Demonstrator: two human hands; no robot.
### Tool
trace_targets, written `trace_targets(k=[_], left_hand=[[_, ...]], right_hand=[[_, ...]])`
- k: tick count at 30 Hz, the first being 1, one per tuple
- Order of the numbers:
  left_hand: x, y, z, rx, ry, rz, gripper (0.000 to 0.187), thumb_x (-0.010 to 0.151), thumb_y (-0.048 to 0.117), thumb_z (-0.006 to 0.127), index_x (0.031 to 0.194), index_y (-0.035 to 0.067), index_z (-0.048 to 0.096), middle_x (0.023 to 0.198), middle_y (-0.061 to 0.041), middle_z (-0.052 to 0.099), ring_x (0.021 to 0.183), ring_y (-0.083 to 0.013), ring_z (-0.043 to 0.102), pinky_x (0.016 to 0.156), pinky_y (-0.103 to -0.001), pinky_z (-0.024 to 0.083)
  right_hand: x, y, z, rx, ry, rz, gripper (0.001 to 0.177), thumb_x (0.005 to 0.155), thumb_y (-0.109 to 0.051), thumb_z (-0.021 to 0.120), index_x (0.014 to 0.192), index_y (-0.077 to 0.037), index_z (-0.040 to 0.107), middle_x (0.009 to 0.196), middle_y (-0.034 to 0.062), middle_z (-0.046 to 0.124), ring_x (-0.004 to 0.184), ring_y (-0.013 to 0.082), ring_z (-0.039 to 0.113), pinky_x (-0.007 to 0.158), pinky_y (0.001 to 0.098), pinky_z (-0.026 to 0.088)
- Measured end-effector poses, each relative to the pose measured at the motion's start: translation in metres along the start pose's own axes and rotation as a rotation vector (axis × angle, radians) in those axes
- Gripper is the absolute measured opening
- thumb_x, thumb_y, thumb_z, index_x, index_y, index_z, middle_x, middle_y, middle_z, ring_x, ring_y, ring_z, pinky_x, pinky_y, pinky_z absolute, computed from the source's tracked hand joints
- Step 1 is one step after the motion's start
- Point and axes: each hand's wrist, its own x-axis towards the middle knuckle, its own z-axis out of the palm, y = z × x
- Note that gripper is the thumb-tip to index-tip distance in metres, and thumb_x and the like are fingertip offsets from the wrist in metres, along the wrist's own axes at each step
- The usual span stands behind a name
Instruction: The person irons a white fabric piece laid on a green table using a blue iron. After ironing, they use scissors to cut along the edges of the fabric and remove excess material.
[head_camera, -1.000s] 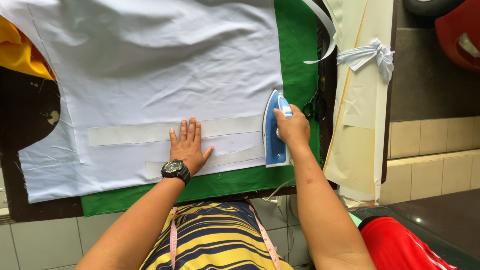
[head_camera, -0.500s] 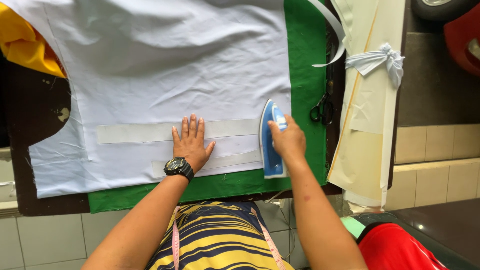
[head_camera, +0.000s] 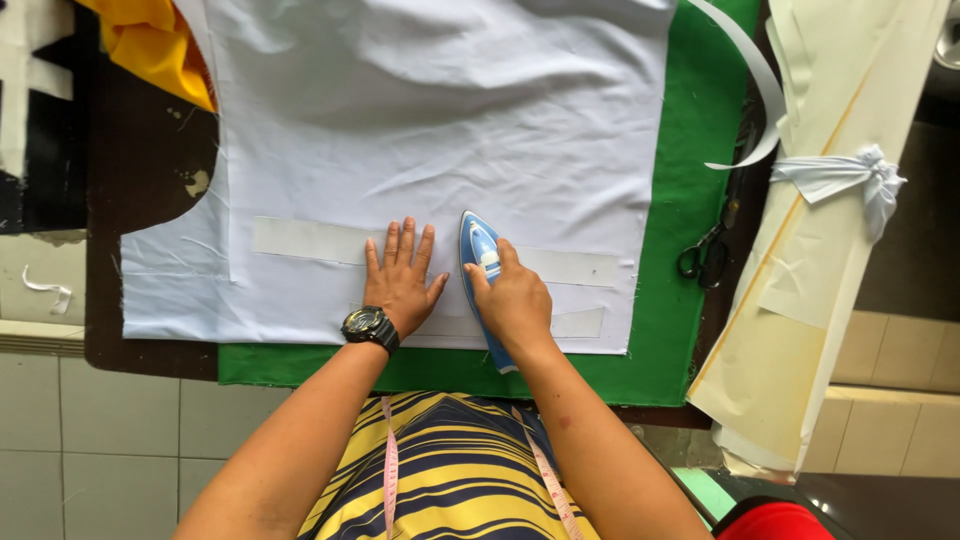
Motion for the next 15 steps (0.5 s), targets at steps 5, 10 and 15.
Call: trace_targets(k=[5,10,15], left_hand=[[0.006,-0.003,0.012,0.05,0.054,-0.016,0.078,0.101,0.055,0.047,0.164,0.015,0.024,0.172,-0.016,0.013,0.158,-0.0371,0.011,0.121,-0.069,0.01],[0.009,-0.006,0.016,0.034,0.084,-0.044,0.073,0.103,0.05,0.044,0.164,0.014,0.023,0.173,-0.016,0.011,0.158,-0.0376,0.009,0.121,-0.07,0.01],[0.001,-0.01,0.012,0.012,0.084,-0.035,0.07,0.106,0.049,0.039,0.165,0.017,0.02,0.172,-0.017,0.009,0.158,-0.0388,0.006,0.121,-0.07,0.007]], right_hand=[[0.005,0.002,0.005,-0.011,-0.002,-0.048,0.068,0.097,-0.05,0.063,0.145,-0.003,0.054,0.106,0.034,0.072,0.102,0.051,0.071,0.083,0.0581,0.058],[-0.015,0.006,0.004,-0.032,-0.039,-0.044,0.068,0.097,-0.052,0.061,0.147,-0.005,0.054,0.106,0.0344,0.072,0.103,0.0512,0.071,0.082,0.0585,0.059],[-0.022,0.005,0.006,-0.081,-0.074,-0.035,0.068,0.098,-0.052,0.06,0.147,-0.005,0.053,0.106,0.0329,0.073,0.101,0.0488,0.072,0.081,0.0565,0.06]])
